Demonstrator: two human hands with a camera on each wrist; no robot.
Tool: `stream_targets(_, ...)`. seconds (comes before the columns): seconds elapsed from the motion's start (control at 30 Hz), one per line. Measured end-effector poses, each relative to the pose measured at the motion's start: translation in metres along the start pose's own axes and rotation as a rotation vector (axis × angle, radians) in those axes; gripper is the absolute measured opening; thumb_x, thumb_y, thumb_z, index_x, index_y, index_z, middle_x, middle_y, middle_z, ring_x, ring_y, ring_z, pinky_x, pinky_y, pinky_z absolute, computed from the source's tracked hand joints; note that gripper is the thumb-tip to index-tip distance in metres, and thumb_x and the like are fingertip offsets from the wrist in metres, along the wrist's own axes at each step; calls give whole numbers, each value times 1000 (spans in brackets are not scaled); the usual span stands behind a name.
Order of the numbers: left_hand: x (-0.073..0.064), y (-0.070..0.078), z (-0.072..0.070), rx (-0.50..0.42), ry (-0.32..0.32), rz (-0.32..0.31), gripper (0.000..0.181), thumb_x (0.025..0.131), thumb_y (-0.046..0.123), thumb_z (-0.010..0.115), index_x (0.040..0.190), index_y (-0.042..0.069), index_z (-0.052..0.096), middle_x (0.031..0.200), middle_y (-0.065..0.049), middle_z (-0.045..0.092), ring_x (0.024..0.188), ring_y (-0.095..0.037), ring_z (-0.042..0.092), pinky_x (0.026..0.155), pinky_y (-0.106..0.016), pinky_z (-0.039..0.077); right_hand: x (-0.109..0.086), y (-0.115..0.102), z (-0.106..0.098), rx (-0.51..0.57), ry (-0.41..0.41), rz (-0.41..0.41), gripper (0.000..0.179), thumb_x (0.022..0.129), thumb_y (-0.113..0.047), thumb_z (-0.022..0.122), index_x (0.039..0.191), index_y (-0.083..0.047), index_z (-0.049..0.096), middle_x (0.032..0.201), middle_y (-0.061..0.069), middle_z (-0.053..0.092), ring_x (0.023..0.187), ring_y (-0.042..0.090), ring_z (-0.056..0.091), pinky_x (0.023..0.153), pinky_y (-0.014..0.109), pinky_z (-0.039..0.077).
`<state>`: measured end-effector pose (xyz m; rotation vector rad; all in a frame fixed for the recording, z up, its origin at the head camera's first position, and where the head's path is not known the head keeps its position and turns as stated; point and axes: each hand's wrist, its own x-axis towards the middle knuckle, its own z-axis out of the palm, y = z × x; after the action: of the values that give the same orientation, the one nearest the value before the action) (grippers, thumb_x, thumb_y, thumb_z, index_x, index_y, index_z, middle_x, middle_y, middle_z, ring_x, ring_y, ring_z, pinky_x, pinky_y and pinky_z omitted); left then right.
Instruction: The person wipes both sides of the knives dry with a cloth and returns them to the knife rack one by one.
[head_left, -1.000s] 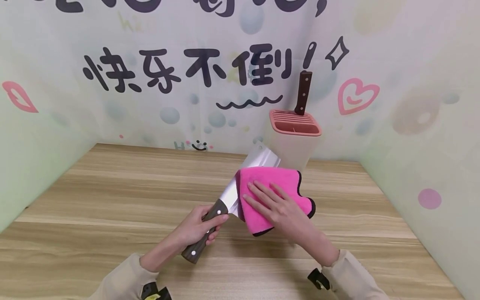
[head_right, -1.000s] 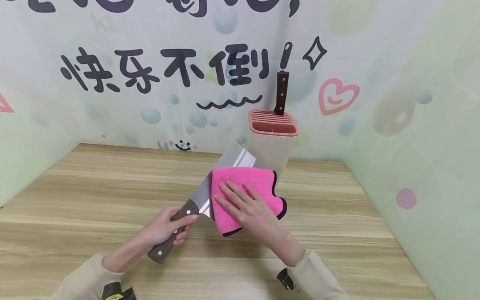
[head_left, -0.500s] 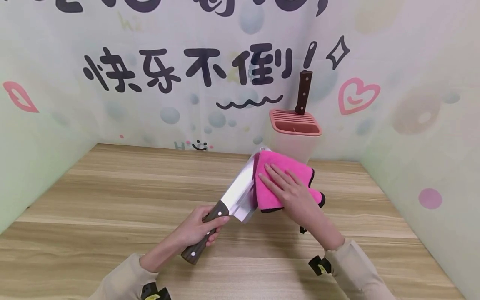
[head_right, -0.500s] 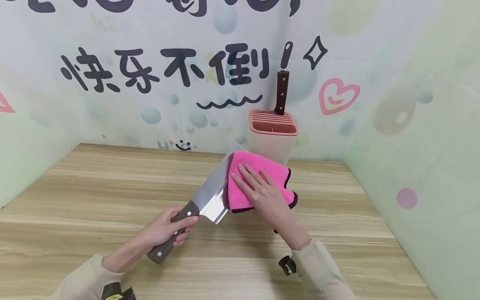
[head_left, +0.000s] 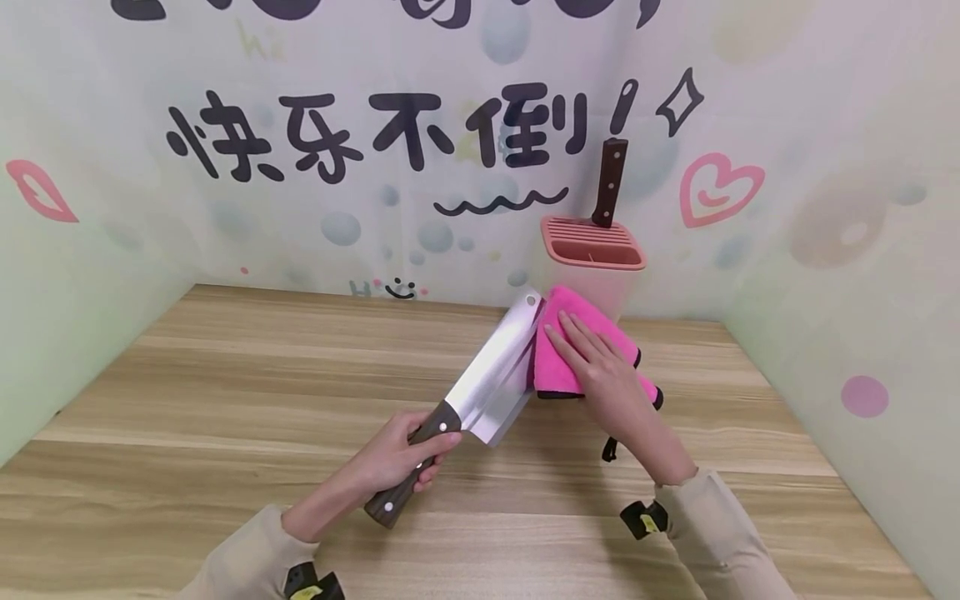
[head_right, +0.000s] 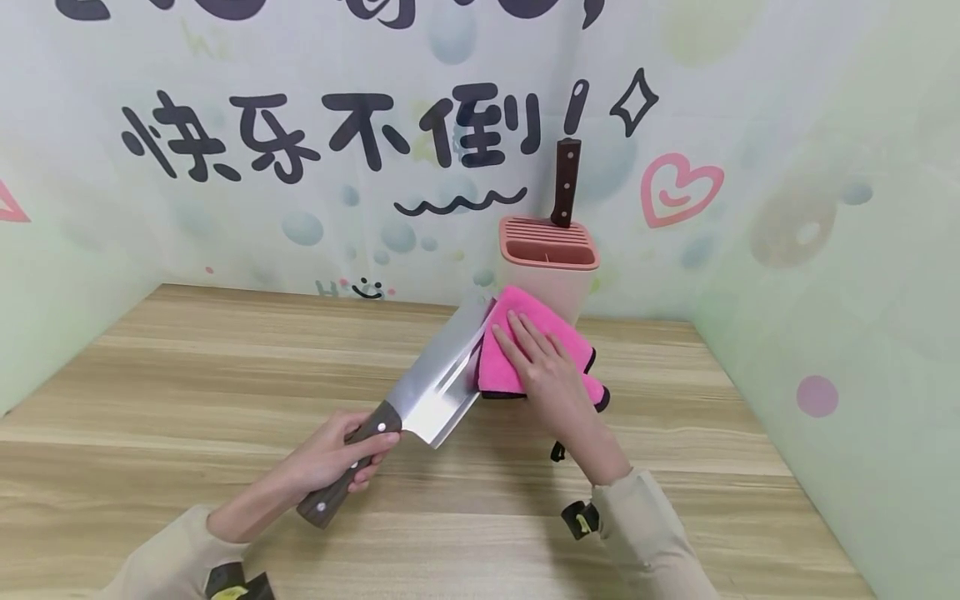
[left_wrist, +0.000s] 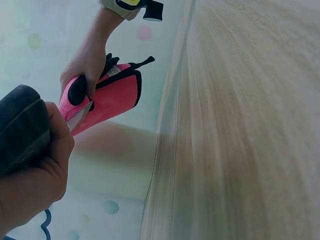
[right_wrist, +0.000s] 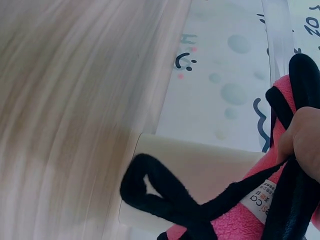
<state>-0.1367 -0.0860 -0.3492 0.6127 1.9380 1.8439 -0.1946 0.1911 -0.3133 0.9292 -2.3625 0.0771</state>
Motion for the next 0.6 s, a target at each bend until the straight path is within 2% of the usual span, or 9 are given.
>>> stream_targets(0.23, 0, 0, 1, -14, -11, -8, 34, 90, 23, 53, 85, -9, 42, 61, -2, 45, 45, -6, 43, 42, -18, 40, -1, -2, 0, -20, 23, 3, 65, 69, 12, 66, 128, -1, 45, 134, 22, 39, 125, 33, 34, 94, 49, 37)
stream_targets(0.43, 1, 1, 2, -27, -4, -22, 30, 89, 23, 54, 82, -3, 43, 60, -2, 45, 45, -6, 43, 42, -18, 40, 0, -6, 0, -47, 8, 19, 63, 71, 11, 66, 129, -1, 43, 134, 22, 38, 126, 33, 33, 95, 49, 37)
stream_targets(0.6, 1, 1, 2, -32, 9, -29, 29, 89, 23, 54, 82, -3, 43, 60, -1, 46, 45, -6, 43, 41, -18, 40, -1, -10, 0, -101, -5, 7, 58, 75, 9, 62, 129, -1, 43, 133, 22, 39, 125, 34, 33, 95, 48, 37)
